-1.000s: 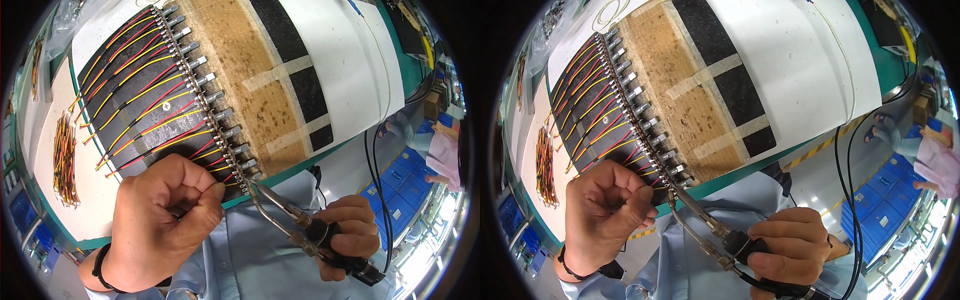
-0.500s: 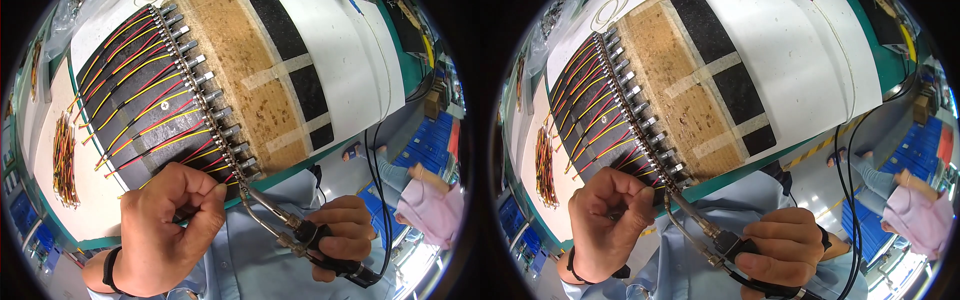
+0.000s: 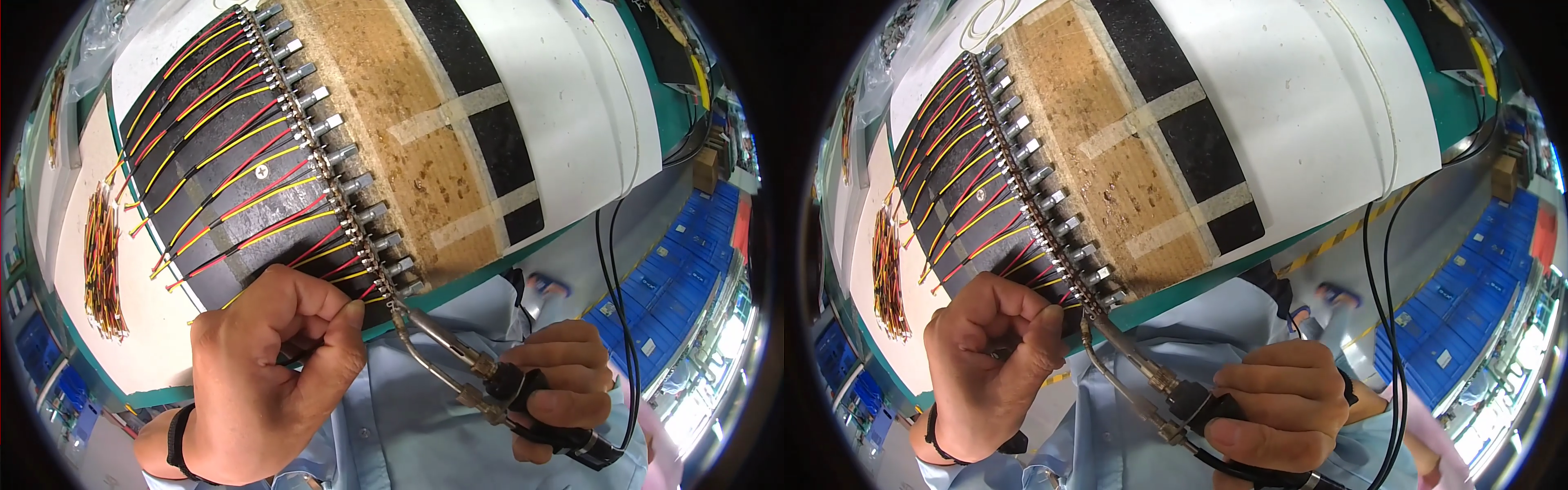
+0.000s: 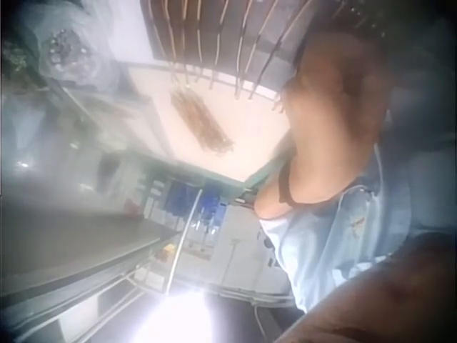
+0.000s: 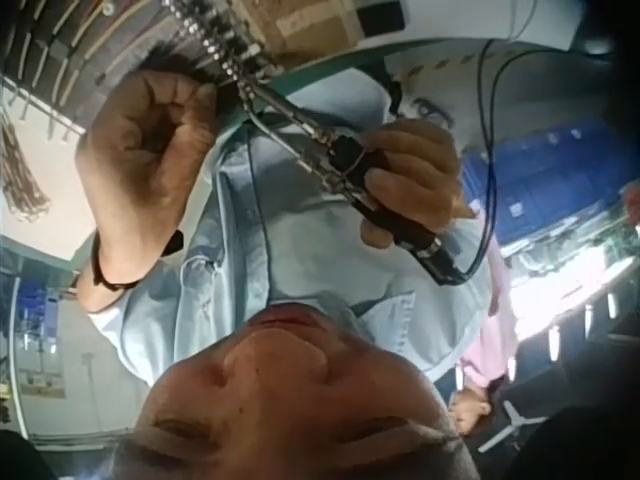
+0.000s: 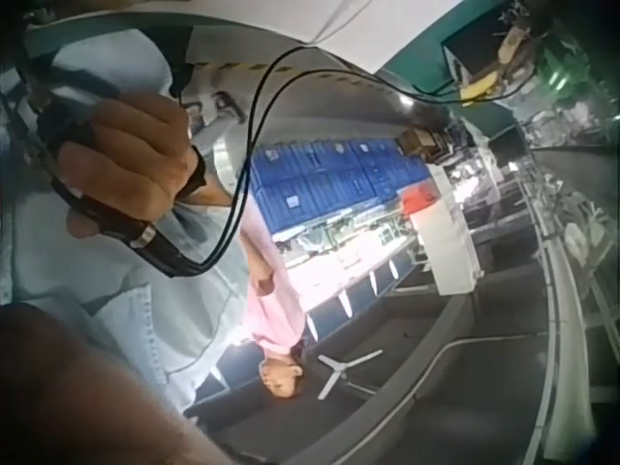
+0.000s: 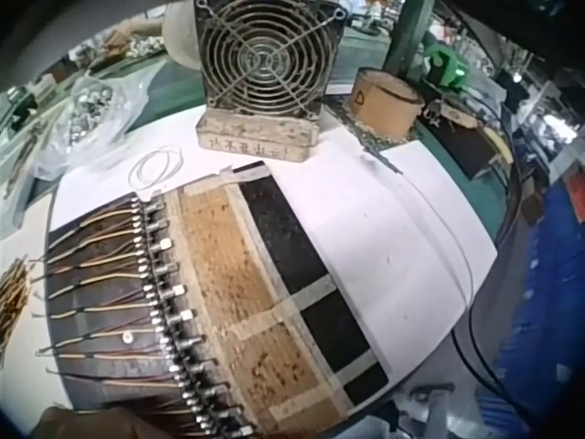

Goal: The person solders wires to a row of components using a soldering iron, then pauses to pick up and untie a bundle of wires. They then resume soldering the wires to the remaining components one by one.

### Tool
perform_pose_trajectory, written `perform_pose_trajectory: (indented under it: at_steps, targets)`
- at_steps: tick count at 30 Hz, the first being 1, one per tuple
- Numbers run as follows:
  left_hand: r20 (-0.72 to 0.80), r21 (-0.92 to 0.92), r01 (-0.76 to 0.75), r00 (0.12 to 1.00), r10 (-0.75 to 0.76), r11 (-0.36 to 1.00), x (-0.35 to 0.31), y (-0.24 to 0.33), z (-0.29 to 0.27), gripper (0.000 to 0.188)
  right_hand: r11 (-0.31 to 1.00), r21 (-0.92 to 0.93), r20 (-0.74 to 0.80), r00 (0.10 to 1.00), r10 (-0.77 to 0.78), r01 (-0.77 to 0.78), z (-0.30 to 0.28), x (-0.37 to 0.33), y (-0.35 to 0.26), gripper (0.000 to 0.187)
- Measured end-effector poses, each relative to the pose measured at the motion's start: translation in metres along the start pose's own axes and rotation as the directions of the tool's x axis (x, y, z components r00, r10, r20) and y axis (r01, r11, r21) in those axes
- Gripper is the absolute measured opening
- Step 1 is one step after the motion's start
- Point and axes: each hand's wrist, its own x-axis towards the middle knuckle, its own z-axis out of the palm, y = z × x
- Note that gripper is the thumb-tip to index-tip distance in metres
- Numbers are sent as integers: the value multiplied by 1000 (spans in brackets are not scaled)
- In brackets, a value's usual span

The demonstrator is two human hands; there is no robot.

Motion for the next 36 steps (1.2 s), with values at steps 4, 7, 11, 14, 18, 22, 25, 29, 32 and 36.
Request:
perform_pose_trajectory:
  at_steps: [4,7,11,14,18,22,25,29,32,36]
  targets:
    - [-3,4,-5,1000,5,1000,-2,-2,3,14,1000,20,47,999,7,-8,-3,-2,0,33]
    - [-1,15,-13,1000,13,1000,0,-4,6,14,999,39,53,999,5,-7,-5,-3,5,33]
    - [22,-11,-3,1000,3,1000,8,-2,-2,11,992,35,129,984,-123,120,-8,8,22,48]
    - [14,-50,-150,988,151,987,-6,-12,-11,5,984,-176,10,1000,0,1,5,14,40,54]
    - [20,63,-394,919,394,917,1,-16,-9,5,971,-213,-229,972,57,-107,9,29,49,64]
    - [-53,91,-457,885,463,885,10,-19,-1,6,991,-35,-124,985,124,-129,25,56,68,54]
    - [-131,142,-442,879,459,886,3,-23,2,7,990,-66,-109,987,117,-125,30,55,71,50]
    - [-187,254,-482,826,532,838,4,-30,12,8,987,-92,-49,990,131,-135,32,49,68,47]
    - [-199,402,-489,779,595,774,-5,-30,9,9,990,-89,-51,993,108,-112,30,50,73,47]
    - [-139,540,-451,786,603,711,-23,-27,-10,9,991,-52,-133,984,116,-124,25,47,85,48]
